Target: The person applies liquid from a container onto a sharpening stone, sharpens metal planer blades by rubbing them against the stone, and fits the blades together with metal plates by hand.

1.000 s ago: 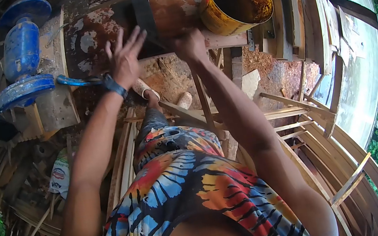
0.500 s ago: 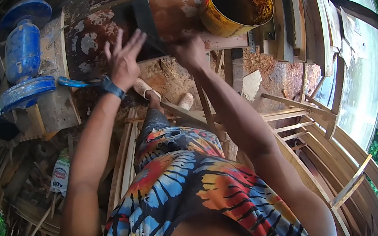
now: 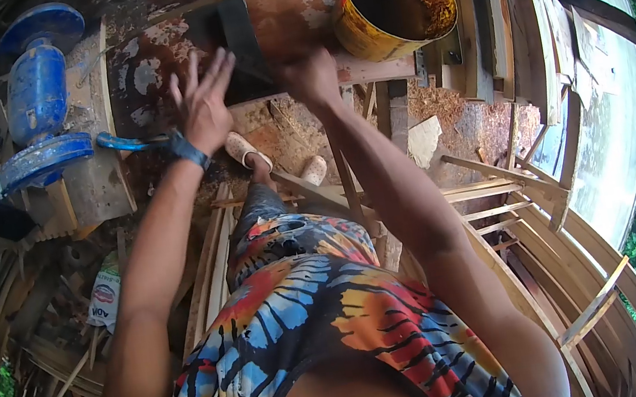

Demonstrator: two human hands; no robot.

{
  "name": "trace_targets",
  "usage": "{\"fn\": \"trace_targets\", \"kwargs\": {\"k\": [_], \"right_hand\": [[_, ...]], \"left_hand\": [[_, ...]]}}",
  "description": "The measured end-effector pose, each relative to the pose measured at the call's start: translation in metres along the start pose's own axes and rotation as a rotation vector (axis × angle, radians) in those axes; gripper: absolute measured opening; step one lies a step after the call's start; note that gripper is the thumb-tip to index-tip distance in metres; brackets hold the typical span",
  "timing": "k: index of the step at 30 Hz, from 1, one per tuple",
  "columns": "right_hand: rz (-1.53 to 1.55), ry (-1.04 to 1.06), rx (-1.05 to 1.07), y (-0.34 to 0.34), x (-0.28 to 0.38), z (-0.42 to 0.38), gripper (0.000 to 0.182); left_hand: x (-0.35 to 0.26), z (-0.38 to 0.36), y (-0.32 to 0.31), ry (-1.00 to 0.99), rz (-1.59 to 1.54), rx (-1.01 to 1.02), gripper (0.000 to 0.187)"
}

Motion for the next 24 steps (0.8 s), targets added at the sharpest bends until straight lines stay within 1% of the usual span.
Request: {"fn": "trace_targets", "kwargs": {"k": [1,4,5,6,7,8,9,10,11,12,14,15,17,18,19,22,23,24], "right_hand": [[-0.123,-0.178,0.067,-0.009,-0.001,0.021,0.026],[-0.018,-0.316,0.167,-0.016,0.009,0.040,0.025],[0.021,-0.410,0.265,-0.026,-0.013,0.042,0.024],[-0.033,-0.244,0.167,-0.018,-0.016,0.032,0.023],[-0.087,-0.077,0.068,-0.005,-0.011,0.012,0.024],[-0.177,-0.209,0.160,0.007,-0.010,-0.008,0.025],[-0.264,-0.336,0.252,0.019,-0.010,-0.026,0.027],[-0.142,-0.347,0.240,0.021,-0.022,-0.037,0.029],[-0.020,-0.355,0.229,0.024,-0.033,-0.047,0.032],[0.074,-0.465,0.211,0.025,-0.038,-0.053,0.033],[0.015,-0.298,0.117,0.020,-0.024,-0.030,0.026],[-0.015,-0.213,0.069,0.016,-0.016,-0.014,0.023],[0.007,-0.292,0.116,0.004,-0.011,0.022,0.023],[0.021,-0.334,0.139,-0.001,-0.011,0.029,0.023],[0.021,-0.321,0.138,-0.001,-0.014,0.027,0.023],[0.001,-0.304,0.151,0.003,-0.032,0.020,0.022],[-0.016,-0.320,0.170,0.012,-0.037,0.000,0.021],[-0.032,-0.335,0.189,0.019,-0.041,-0.019,0.021]], "left_hand": [[0.016,0.011,-0.003,-0.016,0.061,-0.006,0.080],[0.032,0.029,0.000,-0.033,0.115,0.025,0.082],[0.026,0.023,0.000,-0.039,0.099,0.001,0.075],[0.016,0.014,0.000,-0.046,0.082,-0.027,0.069],[0.000,0.003,0.002,-0.022,0.036,-0.001,0.071],[-0.017,-0.011,0.001,-0.003,-0.011,0.013,0.080],[-0.034,-0.026,0.001,-0.001,-0.071,0.026,0.079],[-0.043,-0.033,0.000,0.004,-0.127,0.036,0.078],[-0.043,-0.030,0.000,-0.002,-0.118,0.033,0.078],[-0.043,-0.026,-0.001,-0.011,-0.112,0.034,0.078],[-0.032,-0.013,-0.002,-0.040,-0.088,0.034,0.077],[-0.014,0.001,-0.005,-0.058,-0.067,0.031,0.077],[0.015,0.027,-0.009,-0.078,-0.009,0.037,0.076],[0.024,0.036,-0.009,-0.083,0.027,0.048,0.076],[0.028,0.037,-0.010,-0.103,0.022,0.074,0.077],[0.006,0.009,-0.014,-0.074,-0.079,0.018,0.077],[-0.013,-0.002,-0.007,-0.035,-0.127,0.068,0.078],[-0.027,-0.016,-0.009,-0.016,-0.174,0.067,0.081]]}}
Point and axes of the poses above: each hand's wrist, its own z-axis towards the middle knuckle, its own y-axis out of the back of the hand, x = y × z, the point moved 5 cm from there along z, towards the middle knuckle, and after that the axes turned 12 degrees about -y, right-handed, at the moved point
